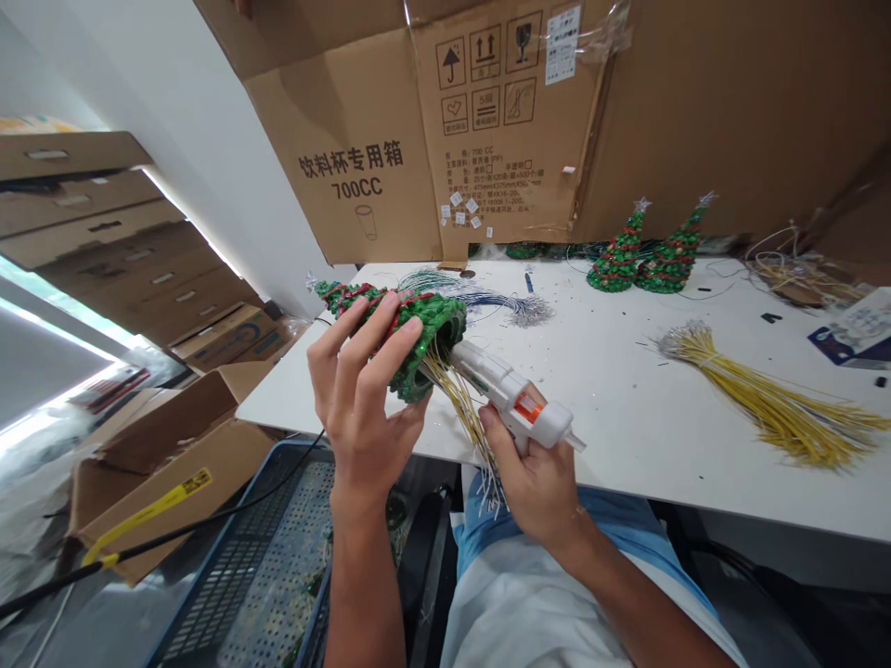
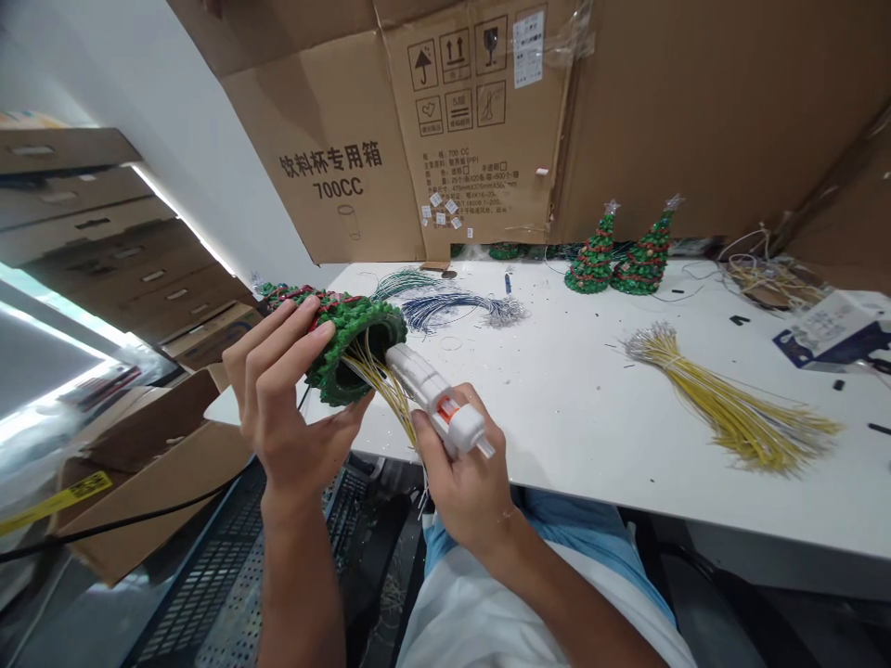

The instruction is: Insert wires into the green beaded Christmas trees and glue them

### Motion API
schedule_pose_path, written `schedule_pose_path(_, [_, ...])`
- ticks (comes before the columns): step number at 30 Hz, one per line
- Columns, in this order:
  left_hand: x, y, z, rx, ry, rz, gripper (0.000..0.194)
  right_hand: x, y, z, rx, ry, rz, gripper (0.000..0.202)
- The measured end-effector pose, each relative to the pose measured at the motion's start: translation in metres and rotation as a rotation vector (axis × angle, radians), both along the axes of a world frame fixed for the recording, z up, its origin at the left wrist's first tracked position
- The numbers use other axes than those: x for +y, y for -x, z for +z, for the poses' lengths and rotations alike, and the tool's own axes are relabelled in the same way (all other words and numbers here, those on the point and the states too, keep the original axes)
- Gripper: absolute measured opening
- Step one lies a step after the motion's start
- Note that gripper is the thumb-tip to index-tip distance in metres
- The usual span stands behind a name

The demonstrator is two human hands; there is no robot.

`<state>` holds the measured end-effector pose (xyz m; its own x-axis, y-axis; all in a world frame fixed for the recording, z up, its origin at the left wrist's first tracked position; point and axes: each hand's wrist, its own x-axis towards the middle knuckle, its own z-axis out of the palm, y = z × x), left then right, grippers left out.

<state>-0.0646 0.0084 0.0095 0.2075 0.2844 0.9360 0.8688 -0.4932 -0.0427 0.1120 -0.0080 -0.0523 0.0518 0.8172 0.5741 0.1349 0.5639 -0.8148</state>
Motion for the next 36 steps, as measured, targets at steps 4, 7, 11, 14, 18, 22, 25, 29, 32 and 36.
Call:
schedule_pose_path(4, [0.001, 0.001, 0.000, -0.003, -0.007, -0.007, 0.063, -0.005, -0.001, 0.006, 0.065, 0.087, 0.046, 0.009])
schedule_pose_path(7, [0.001, 0.002, -0.001, -0.003, -0.006, 0.017, 0.064, -0.008, -0.001, 0.008, 0.111, 0.165, 0.091, 0.015])
schedule_pose_path(11, [0.001, 0.003, 0.000, 0.001, -0.010, 0.023, 0.063, -0.011, -0.001, 0.008, 0.195, 0.250, 0.168, 0.019])
schedule_pose_path(14, [0.001, 0.003, 0.000, -0.008, -0.012, 0.003, 0.066, -0.012, -0.002, 0.008, 0.220, 0.291, 0.194, 0.021])
schedule_pose_path(18, [0.002, 0.004, -0.001, -0.017, -0.013, -0.011, 0.070, -0.012, -0.003, 0.011, 0.214, 0.303, 0.215, 0.030])
schedule_pose_path(22, [0.003, 0.004, -0.001, -0.018, -0.016, -0.006, 0.071, -0.014, -0.004, 0.014, 0.235, 0.327, 0.244, 0.026])
schedule_pose_path(25, [0.003, 0.004, -0.001, -0.019, -0.017, -0.007, 0.071, -0.016, -0.009, 0.014, 0.193, 0.270, 0.297, 0.025])
schedule_pose_path(29, [0.004, 0.004, -0.001, -0.015, -0.021, -0.017, 0.069, -0.018, -0.015, 0.009, 0.246, 0.282, 0.454, 0.055])
schedule_pose_path(32, [0.004, 0.004, -0.001, -0.013, -0.026, -0.022, 0.071, -0.018, -0.015, 0.005, 0.346, 0.328, 0.500, 0.084])
schedule_pose_path(36, [0.004, 0.004, -0.001, -0.020, -0.024, -0.021, 0.072, -0.017, -0.013, 0.003, 0.391, 0.351, 0.547, 0.086])
